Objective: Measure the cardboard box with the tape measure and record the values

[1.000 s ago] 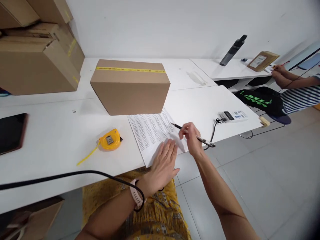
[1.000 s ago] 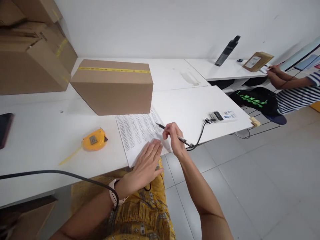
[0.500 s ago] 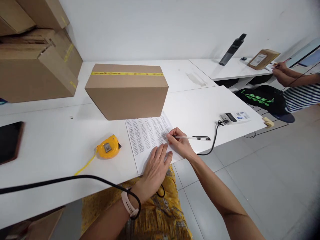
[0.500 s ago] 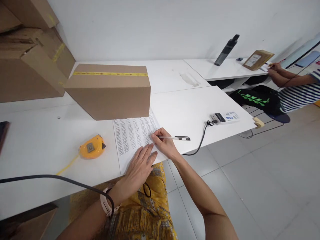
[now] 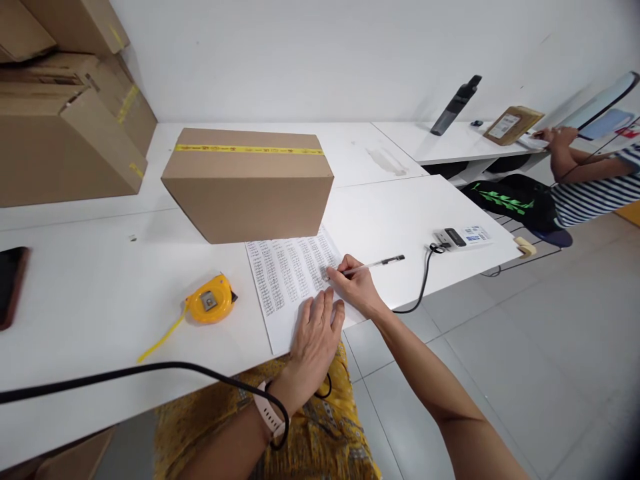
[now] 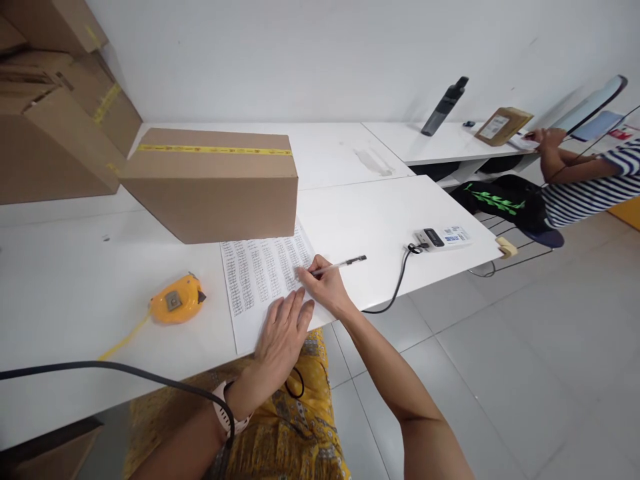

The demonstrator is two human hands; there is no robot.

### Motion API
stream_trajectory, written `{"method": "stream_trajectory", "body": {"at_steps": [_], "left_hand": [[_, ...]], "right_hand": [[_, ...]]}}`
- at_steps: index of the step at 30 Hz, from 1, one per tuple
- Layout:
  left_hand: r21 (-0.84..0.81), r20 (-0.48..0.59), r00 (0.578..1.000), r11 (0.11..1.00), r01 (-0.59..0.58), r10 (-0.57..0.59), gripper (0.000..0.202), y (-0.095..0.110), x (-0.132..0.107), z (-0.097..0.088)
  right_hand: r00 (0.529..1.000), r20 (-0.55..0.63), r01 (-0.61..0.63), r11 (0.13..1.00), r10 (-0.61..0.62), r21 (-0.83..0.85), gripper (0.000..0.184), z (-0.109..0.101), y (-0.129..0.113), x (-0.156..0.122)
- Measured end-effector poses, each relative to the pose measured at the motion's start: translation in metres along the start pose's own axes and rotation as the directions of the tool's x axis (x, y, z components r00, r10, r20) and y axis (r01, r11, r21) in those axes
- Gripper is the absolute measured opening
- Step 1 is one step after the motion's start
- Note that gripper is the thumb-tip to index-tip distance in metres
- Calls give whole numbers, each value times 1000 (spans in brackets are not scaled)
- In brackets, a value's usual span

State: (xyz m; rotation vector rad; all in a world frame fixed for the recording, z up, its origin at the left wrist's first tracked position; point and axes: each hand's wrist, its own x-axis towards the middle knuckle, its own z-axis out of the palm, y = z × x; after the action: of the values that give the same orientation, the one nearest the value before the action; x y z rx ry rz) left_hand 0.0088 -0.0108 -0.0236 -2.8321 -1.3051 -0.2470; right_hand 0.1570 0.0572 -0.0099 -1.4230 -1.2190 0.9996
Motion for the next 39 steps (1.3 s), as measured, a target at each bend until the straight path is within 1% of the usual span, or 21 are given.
{"method": "stream_trajectory", "body": {"at_steps": [3,6,13,19,24,28,34,39], "left_hand": [[3,7,1000,1000,2,-2,47,1,2,-1],[16,14,1000,1000,-6,6,47,1,2,-4],[53,6,1000,998,-21,21,47,0,1,-5],[85,-26,999,996,-24,27,44,0,0,-4],[98,-26,999,995,-22,25,44,1,1,-5],[107,-19,999,994,-24,27,45,1,1,-5],[95,-2,1000,995,-23,24,46,1,0,-5],[80,-7,1000,997,-21,21,48,1,0,-4]], "right_hand": [[998,1,59,996,-59,-65,31,-1,4,1],[998,12,66,994,-65,-93,28,-1,6,0],[997,20,78,992,-76,-95,28,-1,7,-1],[996,29,87,992,-84,-95,28,-1,8,-1],[993,24,119,988,-118,-100,29,0,9,0],[994,38,105,992,-102,-77,28,0,10,0],[994,-11,107,991,-109,-83,29,-1,9,0],[992,-14,127,986,-129,-108,28,-1,9,1]]}}
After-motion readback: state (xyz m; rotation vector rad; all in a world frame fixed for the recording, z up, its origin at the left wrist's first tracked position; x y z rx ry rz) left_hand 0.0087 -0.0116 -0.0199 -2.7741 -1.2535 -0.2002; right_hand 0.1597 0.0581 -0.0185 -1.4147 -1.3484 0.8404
